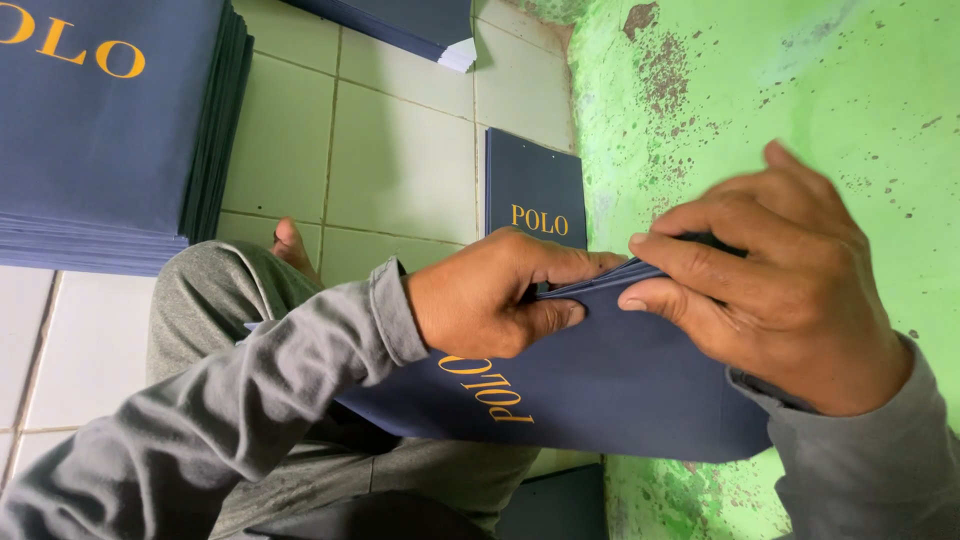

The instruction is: Folding a pre-printed paper bag to form its base

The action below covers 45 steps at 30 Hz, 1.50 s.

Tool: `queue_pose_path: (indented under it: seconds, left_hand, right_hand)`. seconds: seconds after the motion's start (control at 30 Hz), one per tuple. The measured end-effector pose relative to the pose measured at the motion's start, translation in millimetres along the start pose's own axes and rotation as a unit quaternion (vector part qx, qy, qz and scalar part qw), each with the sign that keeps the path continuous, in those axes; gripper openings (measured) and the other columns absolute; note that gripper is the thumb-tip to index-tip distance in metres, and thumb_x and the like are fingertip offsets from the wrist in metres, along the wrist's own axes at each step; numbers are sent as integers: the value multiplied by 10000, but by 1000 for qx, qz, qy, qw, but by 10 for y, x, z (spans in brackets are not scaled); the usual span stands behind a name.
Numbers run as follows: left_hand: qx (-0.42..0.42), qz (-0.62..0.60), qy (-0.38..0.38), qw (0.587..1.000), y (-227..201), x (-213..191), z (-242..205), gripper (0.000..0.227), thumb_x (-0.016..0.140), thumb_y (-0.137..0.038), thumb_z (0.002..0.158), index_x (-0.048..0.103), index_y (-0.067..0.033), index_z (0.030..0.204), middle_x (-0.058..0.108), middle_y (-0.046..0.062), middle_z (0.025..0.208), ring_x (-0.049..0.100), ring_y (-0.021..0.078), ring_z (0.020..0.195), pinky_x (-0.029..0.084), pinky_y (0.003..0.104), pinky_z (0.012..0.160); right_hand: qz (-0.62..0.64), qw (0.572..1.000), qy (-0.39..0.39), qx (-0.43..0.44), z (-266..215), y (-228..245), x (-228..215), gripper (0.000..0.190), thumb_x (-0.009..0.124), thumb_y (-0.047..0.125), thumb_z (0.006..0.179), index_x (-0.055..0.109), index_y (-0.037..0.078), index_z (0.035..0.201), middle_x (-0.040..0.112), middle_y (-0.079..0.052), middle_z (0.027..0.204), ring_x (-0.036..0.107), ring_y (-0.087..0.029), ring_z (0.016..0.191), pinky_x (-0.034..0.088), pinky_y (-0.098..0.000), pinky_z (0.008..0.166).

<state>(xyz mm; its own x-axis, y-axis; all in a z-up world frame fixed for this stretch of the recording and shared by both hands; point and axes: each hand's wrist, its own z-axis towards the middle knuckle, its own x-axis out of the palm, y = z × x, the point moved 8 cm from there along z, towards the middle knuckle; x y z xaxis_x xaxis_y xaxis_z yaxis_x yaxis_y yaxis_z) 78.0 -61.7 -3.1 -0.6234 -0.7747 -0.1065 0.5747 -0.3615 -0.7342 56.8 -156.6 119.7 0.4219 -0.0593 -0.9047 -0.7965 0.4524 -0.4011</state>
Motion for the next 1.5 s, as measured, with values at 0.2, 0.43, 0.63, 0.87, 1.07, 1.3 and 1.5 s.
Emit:
queue_pose_path:
  seconds: [0.2,0.43,0.63,0.87,1.07,1.3,1.5]
  left_hand:
    - [-27,175,-86,980,31,-15,-9,472,597,-263,1022,519,-103,1459,785,134,1007,676,350,681,507,391,651]
    - [18,158,-167,973,-89,-202,-108,342,624,-226,1028,633,-62,1328,767,137,1211,813,228,833,631,310,732]
    - [21,147,-220,964,-51,-324,-168,290,700,-127,980,679,-12,1246,762,144,1177,775,271,1094,623,307,973]
    - [40,140,-219,965,-39,-277,-185,269,718,-94,985,681,-32,1244,779,128,1049,768,218,897,616,273,833]
    - [22,151,-203,967,-83,-245,-148,260,690,-134,993,687,-33,1233,776,143,1146,809,228,942,640,283,824]
    - [-52,95,-154,982,-116,-203,-33,269,641,-189,1002,692,-49,1226,779,79,1148,752,144,997,609,293,890]
    - [-86,-31,-105,990,-88,-185,17,362,571,-241,1040,640,-34,1328,726,86,1271,684,140,1149,590,297,1017]
  right_hand:
    - [116,993,-4,-16,49,-6,14,288,903,193,873,733,20,1028,611,-95,893,552,-256,710,483,-407,657]
    - [94,995,13,23,-103,-188,8,498,900,250,827,730,32,1242,694,-177,1303,699,-347,1133,526,-631,1075]
    - [1,996,-53,74,-327,-220,29,399,884,207,966,758,-23,1267,701,-219,1316,694,-417,1132,544,-687,1102]
    - [88,983,-114,110,-374,-215,86,239,793,21,1039,712,-73,1243,677,-211,1044,619,-338,878,566,-588,996]
    - [140,969,-130,157,-342,-318,103,99,758,14,1065,682,-47,1045,677,-156,925,596,-297,804,527,-498,893]
    - [200,963,-129,128,-225,-361,95,117,644,41,1075,579,-54,1057,680,-299,1288,665,-476,1243,498,-574,1105]
    - [192,958,-128,172,-304,-528,106,146,705,106,1082,608,7,1035,709,-130,1014,721,-307,991,382,-712,1305]
